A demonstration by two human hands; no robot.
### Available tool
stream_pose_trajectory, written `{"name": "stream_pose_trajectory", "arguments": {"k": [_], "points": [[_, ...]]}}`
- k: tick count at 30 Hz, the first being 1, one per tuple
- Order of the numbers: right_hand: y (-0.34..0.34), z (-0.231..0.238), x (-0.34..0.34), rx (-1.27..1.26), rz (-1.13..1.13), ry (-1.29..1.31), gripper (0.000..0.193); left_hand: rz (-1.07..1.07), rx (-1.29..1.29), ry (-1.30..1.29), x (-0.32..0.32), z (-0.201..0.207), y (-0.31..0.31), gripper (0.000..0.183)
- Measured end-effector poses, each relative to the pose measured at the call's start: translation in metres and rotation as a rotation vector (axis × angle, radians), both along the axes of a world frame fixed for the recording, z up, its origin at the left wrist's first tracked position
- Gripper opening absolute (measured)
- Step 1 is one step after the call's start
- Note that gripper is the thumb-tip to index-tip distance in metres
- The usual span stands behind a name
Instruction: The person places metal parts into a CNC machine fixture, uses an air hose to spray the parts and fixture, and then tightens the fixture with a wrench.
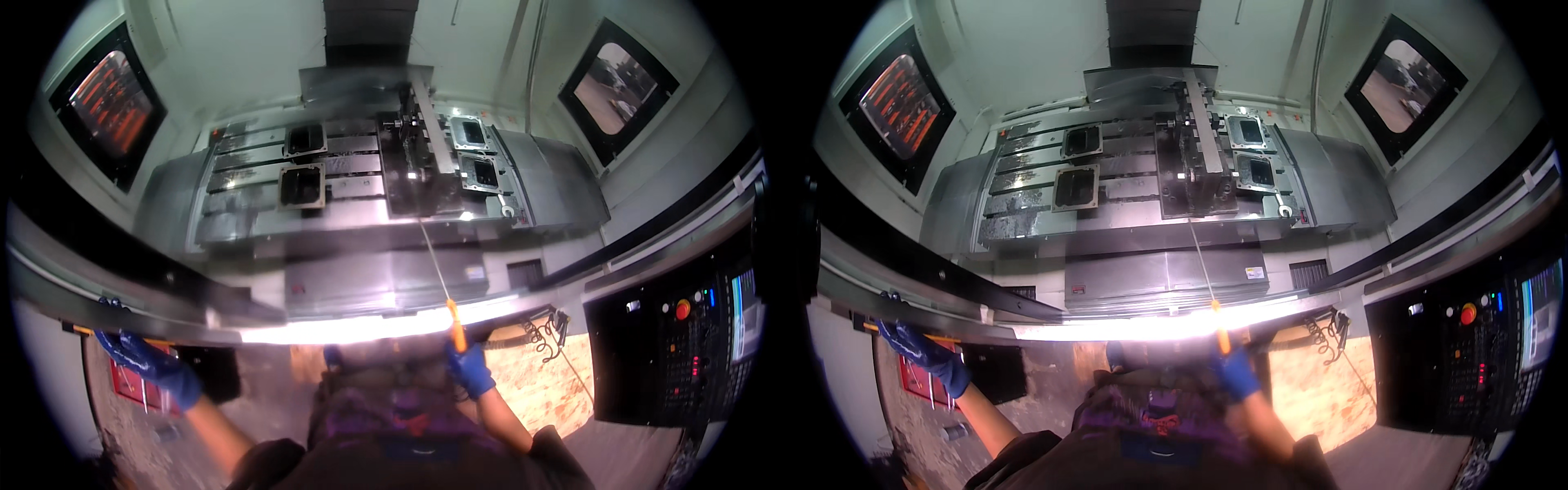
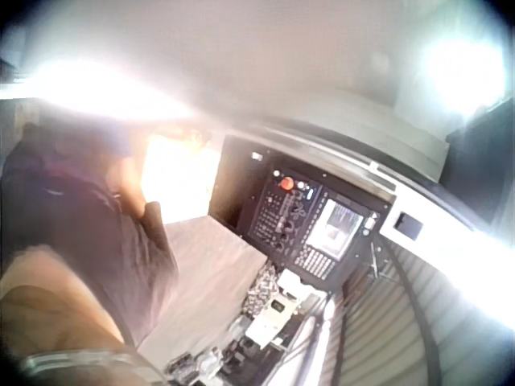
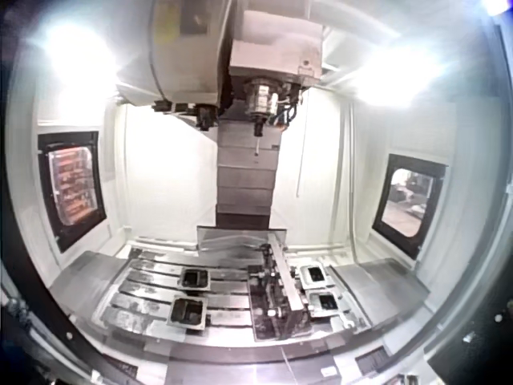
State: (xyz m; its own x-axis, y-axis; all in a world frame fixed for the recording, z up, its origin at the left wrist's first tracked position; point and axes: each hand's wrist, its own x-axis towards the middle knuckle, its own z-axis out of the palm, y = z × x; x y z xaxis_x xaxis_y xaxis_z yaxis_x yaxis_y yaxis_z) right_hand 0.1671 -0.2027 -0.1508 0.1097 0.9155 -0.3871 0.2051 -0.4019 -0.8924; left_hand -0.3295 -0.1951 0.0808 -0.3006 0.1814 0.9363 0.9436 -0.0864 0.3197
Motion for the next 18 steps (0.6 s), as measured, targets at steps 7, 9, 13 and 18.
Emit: {"name": "stream_pose_trajectory", "arguments": {"k": [7,9,13,18], "points": [[-0.011,-0.021,-0.067,-0.206,-0.221,-0.01,0.036,-0.433,-0.037,-0.543,-0.011,0.017,0.008,0.062],[0.002,-0.023,-0.093,-0.068,-0.313,0.095,0.028,-0.483,-0.165,-0.554,-0.029,0.003,-0.002,0.063],[0.052,-0.046,-0.114,0.057,-0.332,0.039,0.029,-0.594,-0.232,-0.418,-0.043,0.007,-0.003,0.056],[0.155,-0.002,-0.155,0.172,-0.106,-0.329,0.038,-0.575,-0.284,-0.482,-0.04,0.014,-0.004,0.045]]}}
